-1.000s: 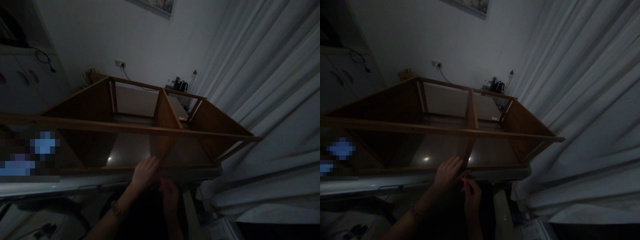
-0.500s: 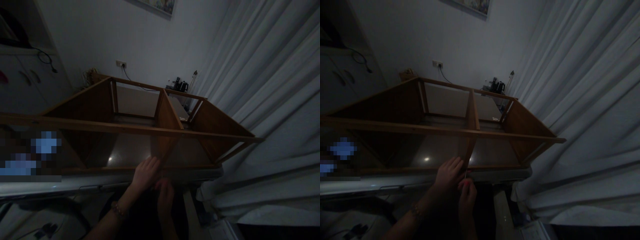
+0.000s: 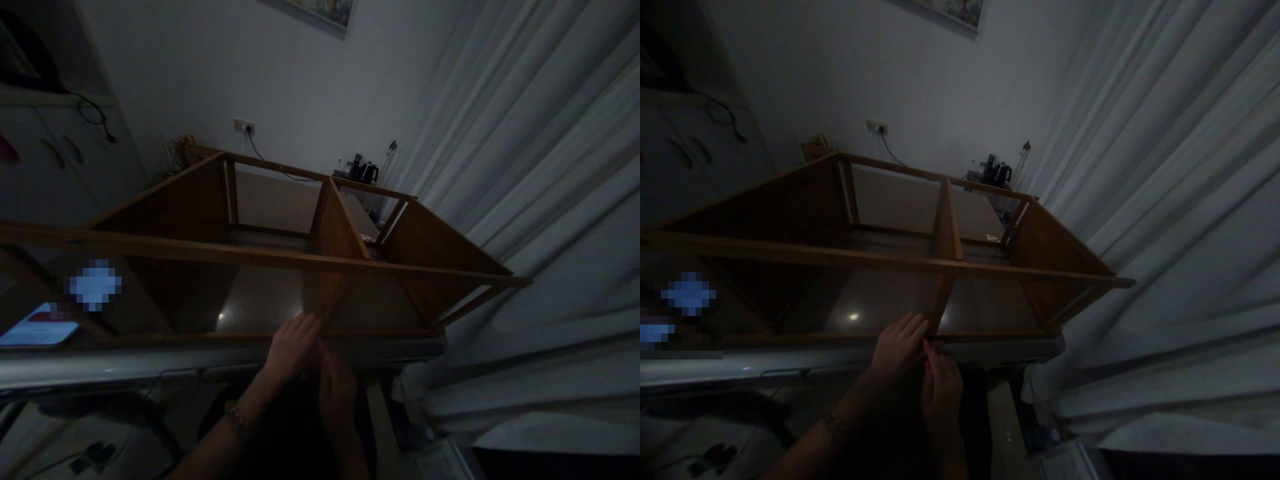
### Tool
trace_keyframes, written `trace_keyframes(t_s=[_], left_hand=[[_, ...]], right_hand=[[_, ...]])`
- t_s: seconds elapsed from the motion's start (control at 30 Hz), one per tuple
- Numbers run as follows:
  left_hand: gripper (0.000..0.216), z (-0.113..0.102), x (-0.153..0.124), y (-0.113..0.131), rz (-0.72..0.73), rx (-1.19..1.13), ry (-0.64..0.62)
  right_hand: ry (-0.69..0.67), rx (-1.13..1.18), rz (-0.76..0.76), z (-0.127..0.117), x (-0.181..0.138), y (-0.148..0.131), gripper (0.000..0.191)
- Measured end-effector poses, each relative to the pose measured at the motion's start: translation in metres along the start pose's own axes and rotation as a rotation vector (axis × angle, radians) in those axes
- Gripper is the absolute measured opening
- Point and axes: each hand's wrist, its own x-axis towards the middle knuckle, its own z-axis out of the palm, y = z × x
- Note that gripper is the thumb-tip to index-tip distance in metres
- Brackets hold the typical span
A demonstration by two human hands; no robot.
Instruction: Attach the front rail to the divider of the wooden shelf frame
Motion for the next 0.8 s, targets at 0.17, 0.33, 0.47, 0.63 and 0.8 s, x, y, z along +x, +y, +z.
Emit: trace_keyframes(t_s=[0.17,0.33,0.47,0.63,0.8], left_hand=[[0.025,-0.001,0.001,0.001,0.005,-0.014,0.054],[0.025,0.003,0.0,0.001,-0.008,-0.004,0.061],[0.024,0.007,-0.003,-0.001,-0.007,-0.006,0.039],[0.028,0.009,-0.005,-0.002,0.003,0.001,0.047],[0.026,0.006,-0.003,-0.001,-0.009,0.004,0.037]], right_hand=[[0.036,-0.055,-0.009,-0.002,-0.003,0.006,0.033],[0.114,0.054,0.041,0.001,-0.006,0.003,0.017],[0.021,0.004,-0.074,-0.004,-0.001,0.0,0.023],[-0.044,-0.158,-0.181,-0.011,0.003,-0.003,0.028],[-0.001,-0.057,-0.074,-0.009,0.006,-0.012,0.018]])
